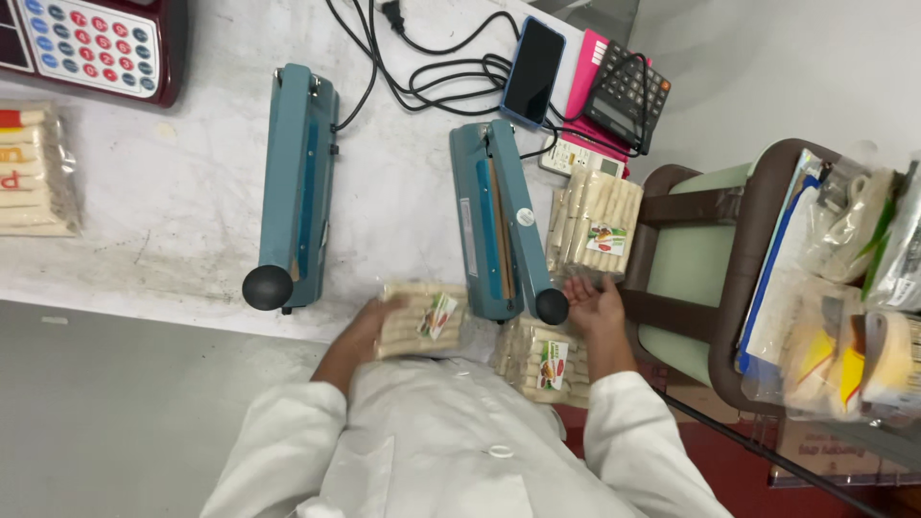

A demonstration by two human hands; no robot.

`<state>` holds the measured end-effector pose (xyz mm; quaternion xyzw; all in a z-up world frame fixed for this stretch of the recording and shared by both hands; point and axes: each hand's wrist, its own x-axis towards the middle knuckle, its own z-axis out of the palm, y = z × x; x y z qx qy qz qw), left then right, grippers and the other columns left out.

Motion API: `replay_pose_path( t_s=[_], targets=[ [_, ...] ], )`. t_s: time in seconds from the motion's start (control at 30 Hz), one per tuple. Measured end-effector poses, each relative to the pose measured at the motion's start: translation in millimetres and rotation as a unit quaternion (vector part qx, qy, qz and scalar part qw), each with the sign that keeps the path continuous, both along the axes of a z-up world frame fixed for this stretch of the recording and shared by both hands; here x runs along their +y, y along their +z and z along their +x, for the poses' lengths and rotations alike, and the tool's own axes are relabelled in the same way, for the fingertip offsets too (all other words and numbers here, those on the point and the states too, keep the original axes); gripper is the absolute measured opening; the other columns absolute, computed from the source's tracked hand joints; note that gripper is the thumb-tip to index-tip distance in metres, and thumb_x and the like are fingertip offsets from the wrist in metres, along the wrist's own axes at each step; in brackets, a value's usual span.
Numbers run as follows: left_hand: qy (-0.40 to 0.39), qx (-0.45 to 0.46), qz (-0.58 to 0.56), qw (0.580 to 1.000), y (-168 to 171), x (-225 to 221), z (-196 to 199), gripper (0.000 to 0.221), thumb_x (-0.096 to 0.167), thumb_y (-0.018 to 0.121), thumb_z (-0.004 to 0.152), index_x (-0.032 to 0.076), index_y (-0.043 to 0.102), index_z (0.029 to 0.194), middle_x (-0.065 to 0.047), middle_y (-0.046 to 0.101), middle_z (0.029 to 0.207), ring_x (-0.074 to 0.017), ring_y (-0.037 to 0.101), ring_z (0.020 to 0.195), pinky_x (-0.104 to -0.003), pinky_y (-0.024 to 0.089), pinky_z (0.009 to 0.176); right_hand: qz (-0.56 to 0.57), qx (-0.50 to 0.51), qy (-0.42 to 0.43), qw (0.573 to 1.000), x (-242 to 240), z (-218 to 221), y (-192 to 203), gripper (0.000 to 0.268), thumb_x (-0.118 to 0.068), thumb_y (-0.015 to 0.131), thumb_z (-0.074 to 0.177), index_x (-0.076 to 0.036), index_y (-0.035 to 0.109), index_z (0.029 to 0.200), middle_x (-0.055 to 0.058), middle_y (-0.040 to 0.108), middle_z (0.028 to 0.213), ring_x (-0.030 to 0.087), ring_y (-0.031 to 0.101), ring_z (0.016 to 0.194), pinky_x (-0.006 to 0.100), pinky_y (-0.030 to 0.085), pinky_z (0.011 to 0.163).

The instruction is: The person seals packages of sausages using a heat sealer. They place the packages on the sealer, press down the handle to seal, and then remove the sealed packages, repeating the process for multiple items.

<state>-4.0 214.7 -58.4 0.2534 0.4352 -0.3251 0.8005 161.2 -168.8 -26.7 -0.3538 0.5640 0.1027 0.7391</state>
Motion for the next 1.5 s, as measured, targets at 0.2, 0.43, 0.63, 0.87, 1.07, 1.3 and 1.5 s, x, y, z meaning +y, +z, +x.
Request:
replay_pose_path(
  t_s=[0.2, 0.43, 0.63, 0.87, 1.07, 1.3, 1.5],
  targets=[
    [-0.196, -0.258, 0.623, 0.712, 71.2, -9.6, -11.5, 0.060, 0.021, 0.073, 0.089, 0.016, 0.052, 0.145, -0.010, 0.046, 0.134, -0.0340, 0.040, 0.131, -0.053, 0.032, 0.115, -0.094, -0.030, -0.024, 0.995, -6.0, 2.6, -15.2, 0.026, -0.040, 0.065, 0.097, -0.017, 0.055, 0.093, 0.001, 0.060, 0.083, 0.023, 0.065, 0.080, 0.039, 0.050, 0.072],
    [-0.039, -0.225, 0.041, 0.973, 27.7, -61.7, 30.5, 0.046, 0.041, 0.066, 0.097, 0.007, 0.066, 0.129, -0.021, 0.071, 0.113, -0.0315, 0.071, 0.105, -0.043, 0.058, 0.092, -0.249, -0.240, 0.168, 0.923, 42.3, -63.5, 178.0, 0.020, -0.014, 0.057, 0.108, -0.007, 0.059, 0.090, 0.003, 0.054, 0.081, 0.018, 0.059, 0.081, 0.035, 0.049, 0.088],
    [-0.132, -0.113, -0.315, 0.933, 38.6, -77.2, 42.0, 0.093, 0.068, 0.056, 0.080, 0.007, 0.044, 0.150, -0.019, 0.054, 0.145, -0.0366, 0.052, 0.134, -0.060, 0.046, 0.106, -0.067, -0.190, 0.517, 0.832, -3.9, -97.8, 150.6, 0.025, -0.022, 0.055, 0.100, -0.001, 0.066, 0.090, 0.016, 0.073, 0.081, 0.035, 0.075, 0.079, 0.052, 0.061, 0.080],
    [0.061, -0.091, -0.038, 0.993, 6.8, -54.6, 71.8, 0.063, 0.028, 0.081, 0.087, 0.001, 0.054, 0.136, -0.026, 0.068, 0.119, -0.0373, 0.071, 0.105, -0.056, 0.056, 0.092, -0.153, -0.149, 0.555, 0.804, 44.5, -18.5, 54.9, 0.019, -0.014, 0.057, 0.102, -0.006, 0.060, 0.118, 0.009, 0.057, 0.097, 0.019, 0.057, 0.081, 0.038, 0.053, 0.072],
    [0.172, -0.078, -0.112, 0.976, 9.0, -20.5, 124.7, 0.062, 0.036, 0.076, 0.084, 0.003, 0.059, 0.133, -0.022, 0.068, 0.125, -0.0368, 0.070, 0.108, -0.054, 0.056, 0.096, -0.172, -0.257, 0.670, 0.675, 126.8, 40.6, 92.5, 0.068, -0.019, 0.050, 0.103, -0.011, 0.018, 0.163, 0.017, 0.015, 0.168, 0.035, 0.014, 0.154, 0.053, 0.015, 0.125],
    [0.148, -0.119, -0.119, 0.975, 9.6, -2.3, 142.1, 0.060, 0.043, 0.072, 0.084, 0.005, 0.063, 0.129, -0.019, 0.070, 0.120, -0.0344, 0.073, 0.103, -0.052, 0.058, 0.095, -0.365, -0.193, 0.660, 0.627, 156.8, 43.7, 156.9, 0.070, -0.040, 0.034, 0.105, -0.016, 0.004, 0.163, 0.025, 0.024, 0.164, 0.053, 0.042, 0.138, 0.058, 0.053, 0.096],
    [0.164, -0.130, -0.101, 0.973, 46.1, 3.8, 134.3, 0.056, 0.043, 0.069, 0.083, 0.005, 0.064, 0.124, -0.018, 0.071, 0.118, -0.0306, 0.071, 0.105, -0.046, 0.058, 0.092, -0.527, -0.123, 0.728, 0.420, 175.0, -16.8, 176.9, 0.083, -0.034, 0.066, 0.093, -0.017, 0.025, 0.162, 0.025, 0.040, 0.147, 0.046, 0.047, 0.134, 0.057, 0.056, 0.088]
  ],
)
